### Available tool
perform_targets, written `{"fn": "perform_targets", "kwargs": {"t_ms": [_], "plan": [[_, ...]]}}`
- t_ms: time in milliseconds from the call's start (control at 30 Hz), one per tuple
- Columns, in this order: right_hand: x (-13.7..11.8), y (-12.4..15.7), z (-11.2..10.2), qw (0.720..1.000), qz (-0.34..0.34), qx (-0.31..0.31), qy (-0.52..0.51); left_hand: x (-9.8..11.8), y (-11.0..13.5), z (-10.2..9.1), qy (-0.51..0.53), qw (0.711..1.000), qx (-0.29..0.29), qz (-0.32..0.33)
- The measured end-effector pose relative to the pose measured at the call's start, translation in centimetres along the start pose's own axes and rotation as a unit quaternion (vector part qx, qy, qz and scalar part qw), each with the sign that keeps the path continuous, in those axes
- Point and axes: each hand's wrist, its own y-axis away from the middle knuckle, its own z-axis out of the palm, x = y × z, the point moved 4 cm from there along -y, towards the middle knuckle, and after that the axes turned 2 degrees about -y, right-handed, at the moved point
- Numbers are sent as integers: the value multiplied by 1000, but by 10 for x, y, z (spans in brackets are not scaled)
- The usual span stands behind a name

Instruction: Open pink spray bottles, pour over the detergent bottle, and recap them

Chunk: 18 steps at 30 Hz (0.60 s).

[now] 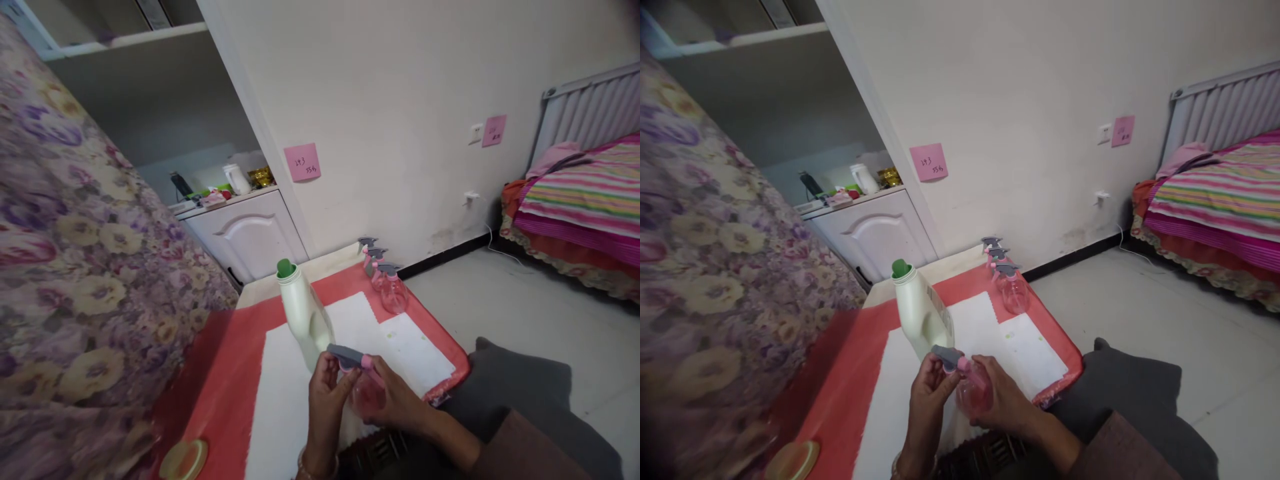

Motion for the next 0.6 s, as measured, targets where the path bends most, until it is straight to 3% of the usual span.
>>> {"fn": "perform_targets", "kwargs": {"t_ms": [300,600], "plan": [[21,-1,4,1000,-18,5,10,25,4,-5,47,995,86,23],[15,-1,2,999,-20,-10,40,52,11,6,-106,989,77,64]]}}
